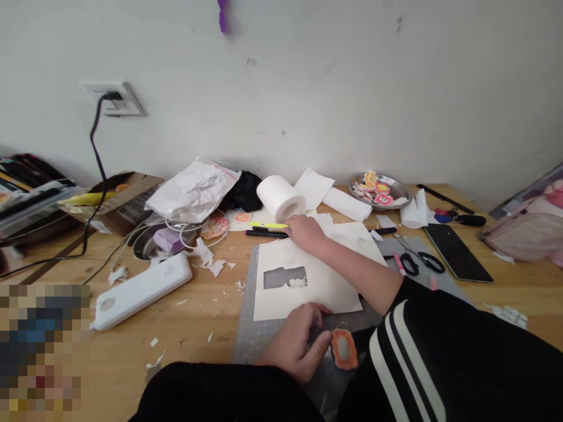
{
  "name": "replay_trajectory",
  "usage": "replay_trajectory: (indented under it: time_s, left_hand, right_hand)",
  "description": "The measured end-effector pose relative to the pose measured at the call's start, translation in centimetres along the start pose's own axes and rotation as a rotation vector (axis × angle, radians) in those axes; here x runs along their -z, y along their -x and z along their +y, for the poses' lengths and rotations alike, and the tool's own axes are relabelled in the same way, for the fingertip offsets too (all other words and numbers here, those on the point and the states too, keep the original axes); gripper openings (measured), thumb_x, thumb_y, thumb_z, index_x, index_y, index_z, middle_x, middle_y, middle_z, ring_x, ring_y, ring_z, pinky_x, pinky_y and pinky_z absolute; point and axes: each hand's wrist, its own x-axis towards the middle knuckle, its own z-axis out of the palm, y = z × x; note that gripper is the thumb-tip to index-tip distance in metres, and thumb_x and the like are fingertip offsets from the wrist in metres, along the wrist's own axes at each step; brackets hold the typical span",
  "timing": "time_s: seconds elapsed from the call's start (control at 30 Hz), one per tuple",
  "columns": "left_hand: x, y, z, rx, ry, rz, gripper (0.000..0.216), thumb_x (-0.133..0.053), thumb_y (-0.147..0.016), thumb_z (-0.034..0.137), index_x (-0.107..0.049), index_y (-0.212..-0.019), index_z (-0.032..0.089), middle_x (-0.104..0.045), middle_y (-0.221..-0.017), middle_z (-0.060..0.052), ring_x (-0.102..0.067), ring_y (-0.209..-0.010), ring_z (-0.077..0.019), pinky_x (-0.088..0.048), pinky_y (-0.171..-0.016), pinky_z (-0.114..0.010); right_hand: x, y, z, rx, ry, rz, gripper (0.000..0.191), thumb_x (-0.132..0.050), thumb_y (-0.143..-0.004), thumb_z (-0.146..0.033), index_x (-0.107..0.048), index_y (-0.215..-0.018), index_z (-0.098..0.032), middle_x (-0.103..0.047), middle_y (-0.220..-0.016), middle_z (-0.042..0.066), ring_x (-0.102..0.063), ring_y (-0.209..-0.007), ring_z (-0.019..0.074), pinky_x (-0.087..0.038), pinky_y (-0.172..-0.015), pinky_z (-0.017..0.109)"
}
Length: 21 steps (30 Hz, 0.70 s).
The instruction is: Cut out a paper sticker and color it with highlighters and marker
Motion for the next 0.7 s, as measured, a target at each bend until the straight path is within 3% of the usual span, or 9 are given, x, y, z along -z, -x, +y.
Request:
replay_trajectory:
  time_s: [0.17, 0.33, 0.4, 0.43, 0.5, 0.57, 0.7]
  left_hand:
    - [0.7, -0.3, 0.7, 0.007, -0.198, -0.056, 0.024, -0.032, -0.087, 0.036, -0.040, -0.071, 0.021, -0.059, -0.077, -0.006, -0.051, -0.075, -0.0188, -0.040, -0.072, -0.034]
    - [0.9, -0.2, 1.2, 0.058, -0.207, -0.028, 0.027, -0.029, -0.087, 0.030, -0.033, -0.062, 0.021, -0.045, -0.060, 0.001, -0.043, -0.060, -0.0144, -0.033, -0.057, -0.027]
    - [1.0, -0.1, 1.4, 0.049, -0.154, -0.066, 0.026, -0.028, -0.088, 0.026, -0.032, -0.062, 0.021, -0.043, -0.058, 0.002, -0.042, -0.057, -0.0134, -0.032, -0.054, -0.025]
    - [1.0, 0.0, 1.6, 0.052, -0.136, -0.065, 0.026, -0.028, -0.089, 0.026, -0.034, -0.063, 0.021, -0.043, -0.059, 0.002, -0.043, -0.057, -0.0133, -0.033, -0.054, -0.025]
    - [1.0, 0.1, 1.7, 0.072, -0.113, -0.066, 0.027, -0.028, -0.090, 0.025, -0.037, -0.066, 0.021, -0.047, -0.062, 0.002, -0.045, -0.059, -0.0132, -0.035, -0.055, -0.024]
    - [1.0, 0.2, 1.9, 0.075, -0.093, -0.095, 0.024, -0.028, -0.091, 0.022, -0.044, -0.074, 0.020, -0.052, -0.068, 0.001, -0.049, -0.062, -0.0131, -0.039, -0.058, -0.024]
    - [0.8, 0.4, 1.9, 0.021, -0.205, -0.173, 0.010, -0.039, -0.086, 0.016, -0.047, -0.091, 0.020, -0.059, -0.077, 0.000, -0.055, -0.069, -0.0141, -0.041, -0.059, -0.024]
  right_hand:
    - [2.4, 3.6, 0.5, -0.036, -0.230, 0.079, 0.027, -0.043, -0.093, -0.035, -0.061, -0.097, -0.016, -0.067, -0.089, 0.010, -0.061, -0.091, 0.0252, -0.046, -0.078, 0.038]
    - [3.3, 10.5, 2.4, -0.121, -0.614, 0.041, 0.035, -0.016, -0.098, -0.032, -0.045, -0.107, -0.016, -0.069, -0.092, 0.008, -0.066, -0.088, 0.0152, -0.049, -0.076, 0.028]
    - [3.0, 13.6, 3.2, -0.199, -1.091, 0.105, 0.023, -0.035, -0.093, -0.040, -0.046, -0.094, -0.020, -0.068, -0.093, 0.007, -0.064, -0.093, 0.0165, -0.049, -0.079, 0.029]
    - [2.7, 15.1, 3.5, -0.240, -1.202, 0.134, 0.020, -0.046, -0.089, -0.041, -0.048, -0.090, -0.021, -0.066, -0.092, 0.005, -0.062, -0.096, 0.0167, -0.048, -0.079, 0.028]
    - [1.8, 17.9, 3.8, -0.308, -1.199, 0.179, 0.021, -0.060, -0.081, -0.042, -0.055, -0.086, -0.022, -0.061, -0.076, -0.001, -0.060, -0.076, 0.0138, -0.047, -0.066, 0.024]
    - [0.8, 20.2, 3.6, -0.332, -1.132, 0.046, 0.020, -0.066, -0.076, -0.039, -0.060, -0.085, -0.022, -0.055, -0.065, -0.003, -0.052, -0.058, 0.0111, -0.043, -0.055, 0.023]
    - [-1.3, 22.3, 2.9, -0.307, -1.243, -0.160, 0.013, -0.061, -0.079, -0.033, -0.062, -0.084, -0.020, -0.062, -0.077, 0.001, -0.058, -0.069, 0.0126, -0.046, -0.062, 0.025]
